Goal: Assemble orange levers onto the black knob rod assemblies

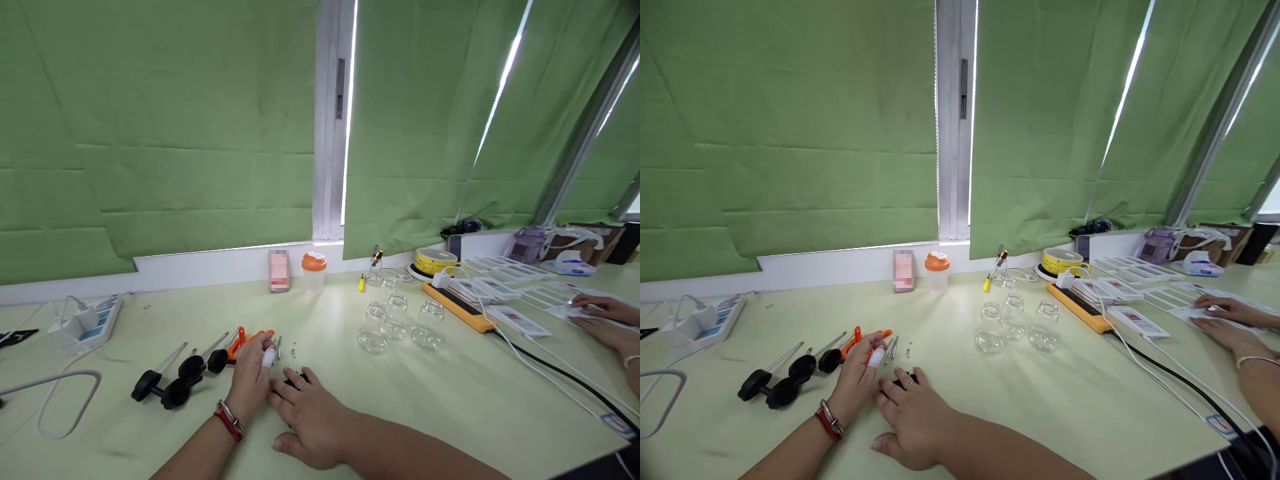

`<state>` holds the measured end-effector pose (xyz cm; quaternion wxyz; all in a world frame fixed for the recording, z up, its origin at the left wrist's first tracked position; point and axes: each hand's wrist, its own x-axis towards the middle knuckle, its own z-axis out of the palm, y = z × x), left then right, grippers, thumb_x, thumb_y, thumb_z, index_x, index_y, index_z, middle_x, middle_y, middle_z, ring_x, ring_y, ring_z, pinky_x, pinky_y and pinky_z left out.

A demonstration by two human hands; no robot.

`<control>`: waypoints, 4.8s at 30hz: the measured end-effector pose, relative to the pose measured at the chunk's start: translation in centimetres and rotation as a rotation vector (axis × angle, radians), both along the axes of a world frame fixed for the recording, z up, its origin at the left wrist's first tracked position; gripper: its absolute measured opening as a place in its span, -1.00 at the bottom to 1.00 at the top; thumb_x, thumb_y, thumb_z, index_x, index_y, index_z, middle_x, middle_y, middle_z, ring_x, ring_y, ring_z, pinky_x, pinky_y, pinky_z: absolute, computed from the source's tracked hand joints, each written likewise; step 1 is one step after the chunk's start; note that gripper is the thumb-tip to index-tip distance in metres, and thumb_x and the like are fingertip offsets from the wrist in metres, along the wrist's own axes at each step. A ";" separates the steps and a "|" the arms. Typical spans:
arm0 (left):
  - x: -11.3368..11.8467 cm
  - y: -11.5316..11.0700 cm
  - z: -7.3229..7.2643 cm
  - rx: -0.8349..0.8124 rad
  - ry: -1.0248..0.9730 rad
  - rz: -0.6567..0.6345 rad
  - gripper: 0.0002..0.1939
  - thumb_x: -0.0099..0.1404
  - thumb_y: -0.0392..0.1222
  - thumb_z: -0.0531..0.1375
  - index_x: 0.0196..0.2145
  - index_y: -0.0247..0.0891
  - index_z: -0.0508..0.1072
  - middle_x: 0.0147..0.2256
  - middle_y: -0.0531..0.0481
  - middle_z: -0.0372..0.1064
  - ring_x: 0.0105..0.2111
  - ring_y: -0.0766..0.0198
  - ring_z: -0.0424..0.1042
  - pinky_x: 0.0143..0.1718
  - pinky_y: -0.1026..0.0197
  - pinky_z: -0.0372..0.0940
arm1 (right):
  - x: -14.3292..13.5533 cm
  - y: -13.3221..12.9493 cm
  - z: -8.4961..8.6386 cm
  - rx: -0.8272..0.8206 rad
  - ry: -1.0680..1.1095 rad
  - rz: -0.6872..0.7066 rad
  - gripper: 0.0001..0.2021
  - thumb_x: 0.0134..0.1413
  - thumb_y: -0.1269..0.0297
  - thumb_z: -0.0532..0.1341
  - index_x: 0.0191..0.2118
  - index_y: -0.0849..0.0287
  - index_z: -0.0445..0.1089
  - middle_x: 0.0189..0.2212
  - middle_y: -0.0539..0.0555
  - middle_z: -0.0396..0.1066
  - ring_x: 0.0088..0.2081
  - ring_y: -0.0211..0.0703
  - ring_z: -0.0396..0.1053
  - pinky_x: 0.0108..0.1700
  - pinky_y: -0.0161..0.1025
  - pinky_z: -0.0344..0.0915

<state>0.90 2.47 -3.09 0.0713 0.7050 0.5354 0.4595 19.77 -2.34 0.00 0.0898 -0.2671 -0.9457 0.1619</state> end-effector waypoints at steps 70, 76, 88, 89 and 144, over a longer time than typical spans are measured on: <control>-2.0 0.2 1.2 0.134 0.344 0.080 -0.69 0.29 -0.32 -0.09 -0.05 -0.25 0.26 -0.25 -0.08 0.46 -0.28 0.12 0.41 0.01 -0.07 0.07 | 4.9 10.2 -2.5 0.253 -0.059 -0.286 -0.32 0.15 0.01 0.00 0.33 0.13 -0.17 0.34 0.14 -0.30 0.34 0.08 -0.36 0.29 0.09 -0.40; -1.7 0.1 1.5 0.096 0.389 0.076 -0.63 0.20 -0.40 -0.03 -0.05 -0.23 0.29 -0.20 -0.11 0.47 -0.22 0.11 0.40 0.04 -0.02 0.04 | 4.7 9.3 -2.3 0.361 -0.012 -0.361 -0.35 0.14 0.06 0.02 0.30 0.19 -0.09 0.33 0.18 -0.24 0.33 0.06 -0.29 0.30 0.07 -0.43; -2.4 0.0 2.2 0.032 0.358 0.176 -0.68 0.23 -0.33 -0.04 -0.07 -0.24 0.31 -0.23 -0.09 0.47 -0.22 0.11 0.40 0.02 0.03 0.06 | 4.6 9.0 -2.8 0.338 -0.002 -0.518 -0.43 0.16 0.01 -0.02 0.21 0.25 0.09 0.31 0.26 -0.17 0.32 0.11 -0.25 0.28 0.06 -0.38; -2.7 -0.1 2.4 0.027 0.339 0.209 -0.69 0.24 -0.32 -0.05 -0.07 -0.25 0.30 -0.23 -0.09 0.47 -0.22 0.10 0.41 0.02 0.02 0.06 | 4.6 8.9 -2.9 0.330 0.000 -0.536 -0.42 0.16 0.00 -0.01 0.20 0.25 0.09 0.32 0.26 -0.18 0.32 0.11 -0.26 0.28 0.07 -0.37; -8.5 -0.3 4.4 -0.396 0.589 0.521 -0.67 0.20 -0.14 -0.04 -0.23 -0.32 0.43 -0.44 -0.21 0.51 -0.30 -0.05 0.46 -0.12 0.00 0.05 | 1.9 7.3 -2.6 0.375 0.004 -0.415 -0.72 0.17 0.35 0.01 -0.04 0.25 0.29 0.29 0.25 -0.08 0.31 0.07 -0.18 0.27 0.08 -0.22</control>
